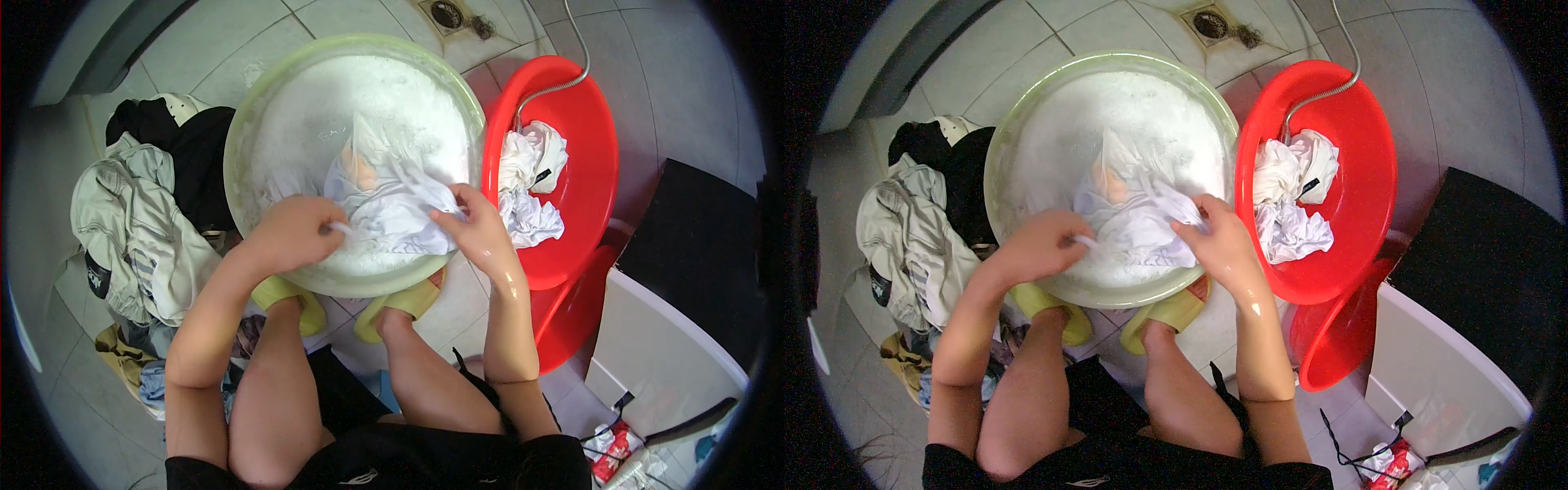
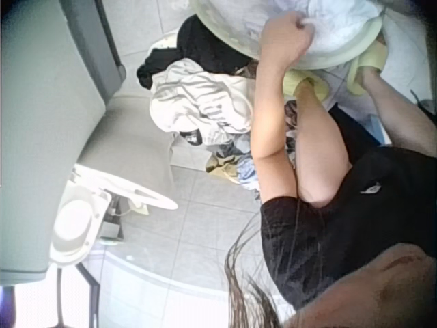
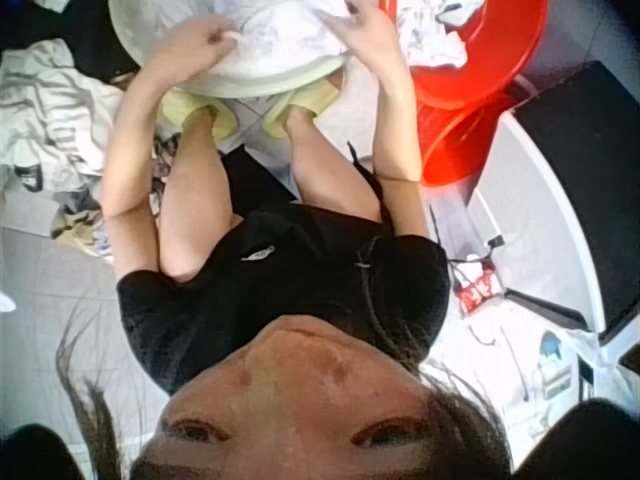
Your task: The person washes a white shirt by hand in a basin of soapy water, scrubbing, rubbing, and wringing the fabric.
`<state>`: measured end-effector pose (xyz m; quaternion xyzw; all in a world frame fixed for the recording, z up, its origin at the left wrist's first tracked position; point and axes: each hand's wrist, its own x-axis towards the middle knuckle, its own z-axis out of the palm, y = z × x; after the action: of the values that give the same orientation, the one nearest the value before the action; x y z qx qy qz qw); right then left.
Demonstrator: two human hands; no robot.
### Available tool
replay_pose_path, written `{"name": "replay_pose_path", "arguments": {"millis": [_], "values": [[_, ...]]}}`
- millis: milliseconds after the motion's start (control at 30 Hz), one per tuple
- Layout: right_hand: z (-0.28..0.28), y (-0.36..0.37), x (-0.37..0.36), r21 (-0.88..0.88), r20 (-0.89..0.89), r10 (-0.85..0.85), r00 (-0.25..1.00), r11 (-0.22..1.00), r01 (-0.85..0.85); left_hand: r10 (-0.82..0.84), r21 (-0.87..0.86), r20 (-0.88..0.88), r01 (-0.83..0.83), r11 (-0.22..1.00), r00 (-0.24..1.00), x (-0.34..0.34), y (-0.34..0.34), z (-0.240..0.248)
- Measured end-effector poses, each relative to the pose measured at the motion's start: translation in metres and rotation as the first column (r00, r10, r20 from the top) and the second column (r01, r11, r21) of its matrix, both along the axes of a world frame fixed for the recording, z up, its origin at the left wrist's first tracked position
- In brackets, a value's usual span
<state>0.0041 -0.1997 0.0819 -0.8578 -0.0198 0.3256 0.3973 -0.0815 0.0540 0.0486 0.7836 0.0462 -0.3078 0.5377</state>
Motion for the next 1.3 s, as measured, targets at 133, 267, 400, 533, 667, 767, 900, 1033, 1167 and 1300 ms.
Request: {"name": "replay_pose_path", "arguments": {"millis": [133, 267, 400, 533, 667, 767, 900, 1033, 1167, 1300], "values": [[-0.01, 0.019, 0.006, -0.066, 0.398, 0.236, 0.886, 0.971, -0.228, 0.243, -0.037, -0.067, -0.246, 0.969, 0.968, 0.01, -0.013, 0.003], [-0.066, 0.066, 0.013, -0.089, 0.434, 0.202, 0.878, 0.979, -0.182, 0.337, 0.223, 0.361, -0.431, 0.874, 0.87, 0.023, -0.005, -0.05], [-0.094, 0.062, 0.034, -0.133, 0.28, 0.062, 0.958, 0.991, -0.026, 0.125, 0.523, 0.342, -0.3, 0.798, 0.931, 0.034, -0.022, -0.075], [-0.049, 0.053, 0.033, 0.475, -0.356, -0.273, 0.894, 0.771, 0.425, 0.233, 0.426, 0.121, -0.262, 0.866, 0.965, 0.023, -0.011, -0.078], [0.015, 0.026, 0.02, 0.666, -0.638, -0.168, 0.752, 0.369, 0.648, 0.411, 0.192, 0.069, -0.416, 0.889, 0.909, 0.022, 0.0, -0.087], [0.038, 0.004, 0.012, 0.793, -0.566, -0.055, 0.822, 0.234, 0.562, 0.07, 0.355, -0.016, -0.06, 0.933, 0.997, 0.027, -0.002, -0.073], [0.031, -0.027, 0.005, 0.828, -0.494, 0.042, 0.868, 0.328, 0.455, 0.214, 0.225, 0.03, -0.216, 0.95, 0.976, 0.026, -0.001, -0.058], [0.022, -0.043, -0.007, 0.484, -0.231, -0.001, 0.973, 0.867, 0.116, 0.583, -0.346, -0.046, -0.56, 0.753, 0.811, 0.028, 0.002, -0.024], [0.02, -0.013, -0.025, -0.072, -0.04, 0.438, 0.898, 0.895, -0.44, 0.53, -0.402, 0.015, -0.48, 0.779, 0.848, 0.011, 0.014, 0.008], [-0.008, 0.023, -0.013, -0.194, 0.523, 0.283, 0.804, 0.958, -0.211, 0.224, -0.262, 0.264, -0.154, 0.953, 0.938, 0.012, 0.007, 0.029]]}}
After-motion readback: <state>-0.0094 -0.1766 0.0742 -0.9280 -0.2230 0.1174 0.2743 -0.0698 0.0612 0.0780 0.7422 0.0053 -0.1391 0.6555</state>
